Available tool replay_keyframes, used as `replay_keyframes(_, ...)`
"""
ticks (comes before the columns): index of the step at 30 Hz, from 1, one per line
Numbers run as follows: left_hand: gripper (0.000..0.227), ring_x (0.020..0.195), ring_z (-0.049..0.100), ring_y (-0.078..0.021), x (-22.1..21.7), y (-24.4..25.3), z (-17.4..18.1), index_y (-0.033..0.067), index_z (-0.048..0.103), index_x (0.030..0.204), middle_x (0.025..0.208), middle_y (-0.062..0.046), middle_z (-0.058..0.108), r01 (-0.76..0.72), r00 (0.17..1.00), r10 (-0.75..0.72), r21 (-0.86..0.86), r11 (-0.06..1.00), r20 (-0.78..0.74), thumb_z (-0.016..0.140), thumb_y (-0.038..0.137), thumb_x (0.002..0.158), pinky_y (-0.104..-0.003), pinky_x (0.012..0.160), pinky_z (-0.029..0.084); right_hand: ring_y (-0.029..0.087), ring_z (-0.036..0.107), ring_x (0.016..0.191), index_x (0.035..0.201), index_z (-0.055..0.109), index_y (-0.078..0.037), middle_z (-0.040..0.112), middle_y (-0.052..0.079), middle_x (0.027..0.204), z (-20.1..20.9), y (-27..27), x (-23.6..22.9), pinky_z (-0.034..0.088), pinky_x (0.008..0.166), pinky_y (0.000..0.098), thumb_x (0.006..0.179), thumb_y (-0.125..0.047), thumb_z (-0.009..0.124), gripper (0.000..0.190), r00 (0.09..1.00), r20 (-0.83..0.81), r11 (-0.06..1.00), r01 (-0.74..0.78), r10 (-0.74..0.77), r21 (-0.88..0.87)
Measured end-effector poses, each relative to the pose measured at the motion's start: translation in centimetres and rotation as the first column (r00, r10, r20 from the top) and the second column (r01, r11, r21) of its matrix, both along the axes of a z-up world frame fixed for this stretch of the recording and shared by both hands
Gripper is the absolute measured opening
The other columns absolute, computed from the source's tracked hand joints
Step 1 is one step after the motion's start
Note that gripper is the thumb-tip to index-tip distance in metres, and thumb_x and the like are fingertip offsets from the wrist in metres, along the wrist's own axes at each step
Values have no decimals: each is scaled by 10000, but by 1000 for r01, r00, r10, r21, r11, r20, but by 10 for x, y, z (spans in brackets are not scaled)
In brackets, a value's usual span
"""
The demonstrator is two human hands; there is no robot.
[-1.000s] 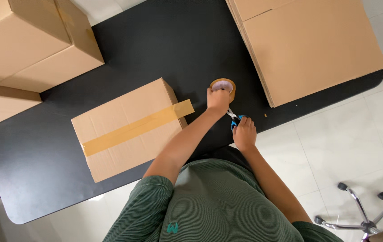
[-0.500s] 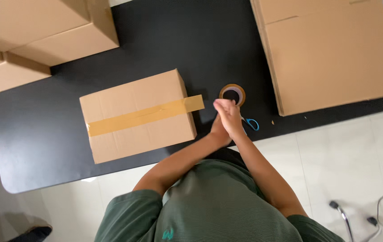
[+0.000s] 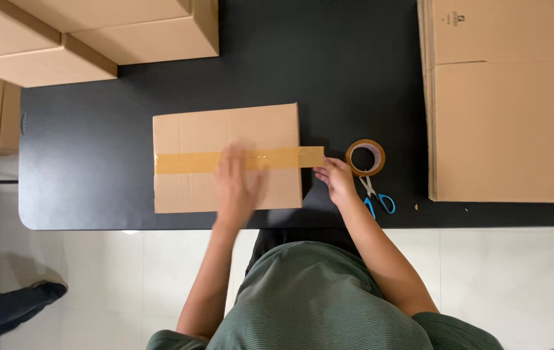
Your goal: The person unfolds flat cardboard sheets into boxes, folds the bottom flaps inward, and secures them with adhesive tape using a pair of scissors to cut the tape.
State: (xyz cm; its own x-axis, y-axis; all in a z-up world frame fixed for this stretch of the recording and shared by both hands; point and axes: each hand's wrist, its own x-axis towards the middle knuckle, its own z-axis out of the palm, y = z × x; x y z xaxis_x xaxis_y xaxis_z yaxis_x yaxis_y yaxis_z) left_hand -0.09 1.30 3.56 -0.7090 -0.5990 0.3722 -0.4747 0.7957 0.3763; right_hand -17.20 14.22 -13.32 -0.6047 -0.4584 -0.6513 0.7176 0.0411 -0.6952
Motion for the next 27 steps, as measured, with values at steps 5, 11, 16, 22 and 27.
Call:
replay_keyframes(5,527,1305,259,-369,14,-35,0,32,404,1293,1404,-194,294,-206,979,198,226,952,55,582,290,869,-500,1028,251,232,616,824,1062,510,-34,588,125,914,35,-4,1,513,783,343,866,-516,460,522,992,129,994,17,-3,-111)
replay_keyframes(11,519,1337,199,-342,22,-60,-10,53,375,1322,1431,-173,250,-388,921,365,229,893,140,542,299,896,-500,1053,216,205,583,768,989,525,-35,519,67,825,88,-4,2,504,740,307,800,-555,504,554,999,5,998,-44,45,-50)
replay_keyframes(16,664,1366,95,-340,24,-77,-22,73,243,1407,1466,-191,160,-526,843,467,223,821,269,456,458,909,-476,1095,130,130,582,613,841,600,-65,479,-2,689,38,-6,2,534,603,234,837,-252,670,199,974,-227,1000,-6,8,9)
replay_keyframes(22,781,1382,62,-305,29,-82,-21,75,123,1438,1483,-187,96,-644,719,568,79,761,401,358,579,890,-469,1114,66,105,530,561,774,616,-100,511,3,601,3,-26,23,433,542,225,888,-257,608,195,911,-395,977,-37,119,208)
replay_keyframes(27,803,1355,189,-292,38,-88,-26,46,149,1425,1452,-186,198,-671,707,618,49,740,345,398,579,878,-431,1095,174,106,487,669,884,608,-25,494,10,694,-13,-43,34,411,587,237,908,-240,567,220,920,-381,984,-24,90,174)
